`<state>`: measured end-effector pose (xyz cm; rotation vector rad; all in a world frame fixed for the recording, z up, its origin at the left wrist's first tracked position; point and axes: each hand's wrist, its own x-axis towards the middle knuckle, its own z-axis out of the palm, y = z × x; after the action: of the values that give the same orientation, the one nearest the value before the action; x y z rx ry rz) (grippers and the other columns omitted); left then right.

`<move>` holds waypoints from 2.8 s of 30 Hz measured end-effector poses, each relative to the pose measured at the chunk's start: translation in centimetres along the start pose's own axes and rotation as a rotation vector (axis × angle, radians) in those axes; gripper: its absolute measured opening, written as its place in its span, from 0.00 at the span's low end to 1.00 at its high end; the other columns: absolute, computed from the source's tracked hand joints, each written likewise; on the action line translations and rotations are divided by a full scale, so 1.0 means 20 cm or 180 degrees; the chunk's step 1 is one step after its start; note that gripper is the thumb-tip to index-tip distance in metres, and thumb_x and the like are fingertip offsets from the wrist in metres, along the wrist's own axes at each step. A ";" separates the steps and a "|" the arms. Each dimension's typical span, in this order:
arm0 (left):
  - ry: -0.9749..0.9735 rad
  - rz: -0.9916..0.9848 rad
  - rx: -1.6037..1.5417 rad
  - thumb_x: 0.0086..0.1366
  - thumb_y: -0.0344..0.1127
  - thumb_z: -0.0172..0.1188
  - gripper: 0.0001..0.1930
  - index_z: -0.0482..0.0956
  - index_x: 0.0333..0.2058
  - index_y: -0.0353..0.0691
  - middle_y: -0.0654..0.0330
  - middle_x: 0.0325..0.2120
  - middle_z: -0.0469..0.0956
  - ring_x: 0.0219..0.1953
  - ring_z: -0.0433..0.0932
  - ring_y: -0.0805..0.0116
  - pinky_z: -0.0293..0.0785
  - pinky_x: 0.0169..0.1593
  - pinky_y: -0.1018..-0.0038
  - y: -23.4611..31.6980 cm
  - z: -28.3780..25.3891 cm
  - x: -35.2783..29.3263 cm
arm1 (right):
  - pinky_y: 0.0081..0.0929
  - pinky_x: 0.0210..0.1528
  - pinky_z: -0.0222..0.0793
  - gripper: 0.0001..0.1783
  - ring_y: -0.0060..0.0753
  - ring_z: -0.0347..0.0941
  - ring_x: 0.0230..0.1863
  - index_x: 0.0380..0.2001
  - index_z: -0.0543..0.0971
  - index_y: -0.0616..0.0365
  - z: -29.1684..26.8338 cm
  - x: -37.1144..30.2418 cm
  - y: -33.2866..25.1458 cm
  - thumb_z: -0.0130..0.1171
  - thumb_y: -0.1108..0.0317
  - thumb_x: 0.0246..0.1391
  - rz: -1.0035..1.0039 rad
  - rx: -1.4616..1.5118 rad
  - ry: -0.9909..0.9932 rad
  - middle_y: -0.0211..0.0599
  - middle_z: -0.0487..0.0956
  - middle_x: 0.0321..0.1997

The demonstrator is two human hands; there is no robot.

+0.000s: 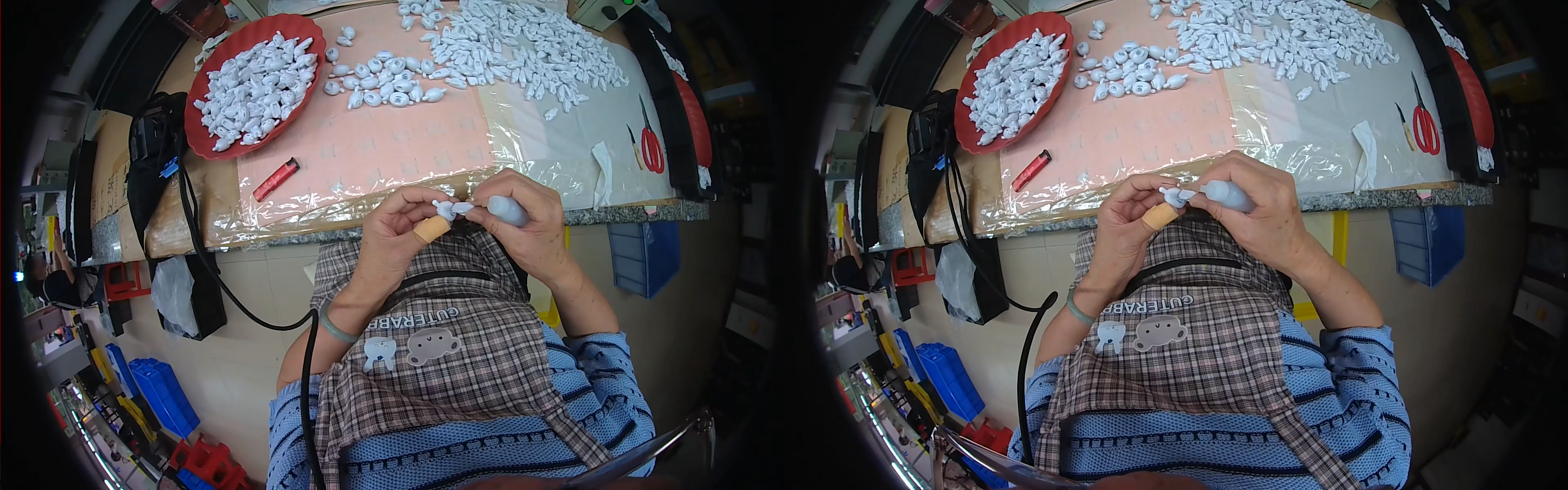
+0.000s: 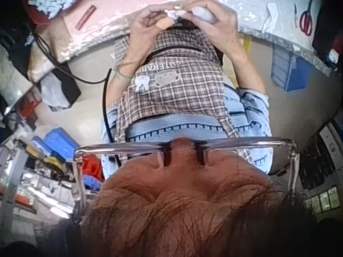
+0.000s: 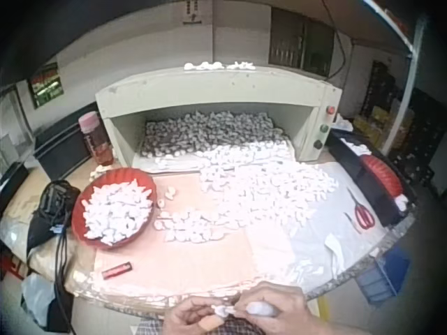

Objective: The person assembles small plastic components by hand, applying adhesive from a squeeze bottle to join them.

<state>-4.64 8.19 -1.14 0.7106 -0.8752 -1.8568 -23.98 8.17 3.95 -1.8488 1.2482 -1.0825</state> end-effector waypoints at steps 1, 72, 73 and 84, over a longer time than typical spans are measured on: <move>-0.0012 0.0055 0.0133 0.59 0.20 0.59 0.14 0.73 0.45 0.31 0.57 0.43 0.76 0.47 0.76 0.71 0.73 0.52 0.77 0.00 0.00 0.00 | 0.25 0.35 0.70 0.10 0.31 0.77 0.32 0.28 0.77 0.63 0.00 0.00 0.00 0.68 0.80 0.41 0.0005 0.0001 -0.0001 0.38 0.79 0.29; -0.0462 0.1617 0.2481 0.54 0.23 0.65 0.10 0.80 0.37 0.33 0.49 0.38 0.80 0.41 0.81 0.62 0.78 0.42 0.74 0.07 0.01 -0.06 | 0.25 0.25 0.70 0.10 0.36 0.76 0.26 0.33 0.77 0.63 0.16 -0.18 0.12 0.65 0.78 0.47 -0.1210 -0.0191 0.0592 0.41 0.78 0.26; -0.0451 0.1606 0.2481 0.54 0.23 0.65 0.10 0.80 0.37 0.33 0.49 0.38 0.80 0.41 0.81 0.62 0.78 0.42 0.74 0.06 0.01 -0.06 | 0.25 0.25 0.70 0.10 0.36 0.76 0.26 0.33 0.77 0.63 0.16 -0.18 0.12 0.65 0.78 0.47 -0.1210 -0.0190 0.0592 0.41 0.78 0.26; -0.0428 0.1642 0.2519 0.54 0.24 0.65 0.10 0.80 0.36 0.32 0.48 0.37 0.81 0.40 0.81 0.61 0.79 0.42 0.73 0.06 0.00 -0.05 | 0.24 0.24 0.71 0.11 0.34 0.77 0.25 0.34 0.78 0.61 0.17 -0.18 0.14 0.66 0.78 0.44 -0.1112 -0.0178 0.0645 0.39 0.78 0.27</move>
<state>-3.69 8.83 -0.10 0.7287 -1.7330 -1.0770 -22.74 10.87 -0.92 -2.0938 1.0971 -1.4658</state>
